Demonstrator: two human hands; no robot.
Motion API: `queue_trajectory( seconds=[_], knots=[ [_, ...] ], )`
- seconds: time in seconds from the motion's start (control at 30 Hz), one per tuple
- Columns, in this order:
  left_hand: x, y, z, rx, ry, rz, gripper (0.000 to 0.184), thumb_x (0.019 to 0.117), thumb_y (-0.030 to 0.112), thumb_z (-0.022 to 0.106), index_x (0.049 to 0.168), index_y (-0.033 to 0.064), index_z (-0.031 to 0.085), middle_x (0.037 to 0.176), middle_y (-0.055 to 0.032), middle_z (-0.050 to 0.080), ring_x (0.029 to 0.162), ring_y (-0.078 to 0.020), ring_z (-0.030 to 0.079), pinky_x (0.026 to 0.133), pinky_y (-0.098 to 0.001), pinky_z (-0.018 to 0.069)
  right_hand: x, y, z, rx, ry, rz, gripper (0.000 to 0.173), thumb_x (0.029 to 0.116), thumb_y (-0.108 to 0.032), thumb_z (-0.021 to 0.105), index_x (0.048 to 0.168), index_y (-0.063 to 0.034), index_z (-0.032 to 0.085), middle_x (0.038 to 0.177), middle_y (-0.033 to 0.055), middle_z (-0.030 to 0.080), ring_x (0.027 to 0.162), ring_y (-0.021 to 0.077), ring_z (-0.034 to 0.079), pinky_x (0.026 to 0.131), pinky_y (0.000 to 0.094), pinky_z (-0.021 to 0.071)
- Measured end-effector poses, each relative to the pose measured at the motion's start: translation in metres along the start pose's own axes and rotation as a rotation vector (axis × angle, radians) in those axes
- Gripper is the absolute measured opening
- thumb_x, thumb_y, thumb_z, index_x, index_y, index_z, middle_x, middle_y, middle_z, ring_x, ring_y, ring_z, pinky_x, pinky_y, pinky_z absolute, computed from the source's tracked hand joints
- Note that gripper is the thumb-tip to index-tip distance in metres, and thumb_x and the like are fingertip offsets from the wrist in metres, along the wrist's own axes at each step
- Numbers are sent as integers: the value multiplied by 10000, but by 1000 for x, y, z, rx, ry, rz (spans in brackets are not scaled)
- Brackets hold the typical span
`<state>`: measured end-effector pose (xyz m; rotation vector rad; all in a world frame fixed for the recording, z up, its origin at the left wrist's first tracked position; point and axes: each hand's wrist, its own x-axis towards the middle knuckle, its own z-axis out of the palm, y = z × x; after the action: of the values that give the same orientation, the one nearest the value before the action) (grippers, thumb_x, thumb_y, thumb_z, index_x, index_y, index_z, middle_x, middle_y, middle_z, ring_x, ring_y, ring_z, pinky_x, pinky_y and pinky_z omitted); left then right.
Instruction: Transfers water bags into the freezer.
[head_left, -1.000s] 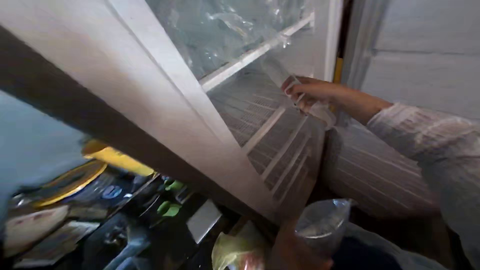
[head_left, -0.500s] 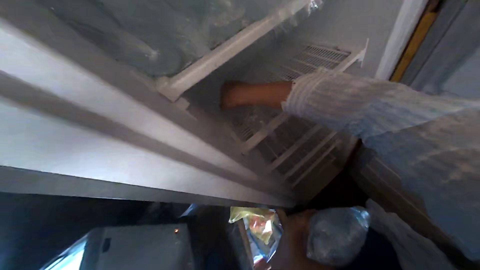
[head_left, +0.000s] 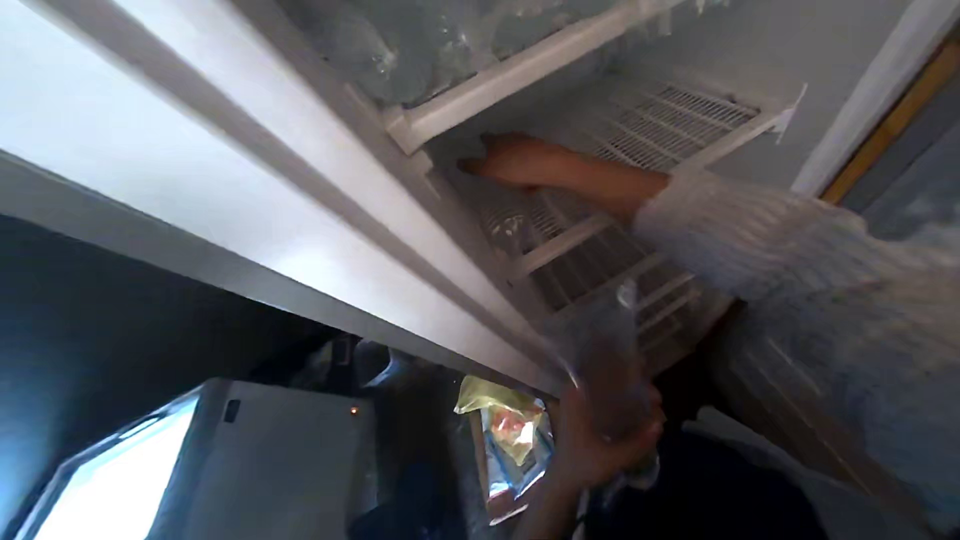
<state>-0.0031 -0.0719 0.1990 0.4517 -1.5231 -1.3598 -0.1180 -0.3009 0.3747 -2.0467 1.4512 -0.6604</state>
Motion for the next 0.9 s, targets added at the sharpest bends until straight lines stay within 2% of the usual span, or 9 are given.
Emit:
queue_trajectory(
  seconds=[0.07,0.13,0.17,0.3,0.37,0.53,0.63,0.73,0.9],
  knots=[
    [20,1,7,-133,34,-3,443,879,264,788,1292,189,645,1024,84,750,852,-43,718,728,-244,620,-39,17,-14,79,57,-91,576,1092,-419,462,1528,-43,451,1395,197,606,1181,303,645,1006,494,510],
    [42,2,14,-320,102,-72,436,884,192,765,1290,153,612,983,57,754,805,-82,729,692,-273,627,-95,43,-13,234,142,-192,409,1102,-364,447,1347,-73,596,980,90,667,730,136,622,642,310,543],
    [52,6,18,-377,159,-140,393,910,122,706,1284,127,582,970,39,752,801,-105,733,705,-289,631,-126,53,-7,310,142,-196,403,1100,-360,435,1317,-76,620,884,55,645,654,97,582,578,266,517],
    [96,28,31,-246,374,-429,186,957,-10,519,1142,12,528,799,13,680,708,-64,686,670,-241,604,-188,59,6,220,85,40,660,957,-387,717,1522,-148,475,1018,90,688,798,174,648,713,396,565],
    [112,31,26,-257,287,-452,202,941,-50,529,1131,8,567,841,-25,692,751,-99,691,720,-271,605,-167,60,-2,155,128,62,746,911,-424,770,1522,-131,460,969,109,696,775,214,653,702,456,559],
    [142,45,15,-265,209,-381,229,1009,71,488,1231,85,545,991,-42,675,836,-145,698,767,-327,612,-106,53,-27,148,19,45,665,970,-474,668,1406,9,533,1137,212,677,994,305,664,896,544,527],
    [147,43,6,-302,240,-262,273,1033,264,486,1262,156,590,1107,-35,694,978,-177,712,860,-376,608,-74,43,-30,223,15,66,457,982,-389,639,1178,23,629,942,136,645,759,193,611,686,410,533],
    [130,36,10,-437,275,-230,411,1076,337,337,1369,137,544,1282,-101,675,1165,-260,671,979,-449,559,-42,36,-30,283,1,135,447,1020,-403,574,1216,-6,638,1062,129,700,790,157,651,707,362,549],
    [94,22,29,-538,334,-272,456,1075,273,202,1455,102,388,1453,-162,554,1300,-314,592,1033,-492,521,21,37,-21,194,66,172,505,987,-408,655,1220,38,614,1096,183,640,842,245,623,737,448,542]
  ],
)
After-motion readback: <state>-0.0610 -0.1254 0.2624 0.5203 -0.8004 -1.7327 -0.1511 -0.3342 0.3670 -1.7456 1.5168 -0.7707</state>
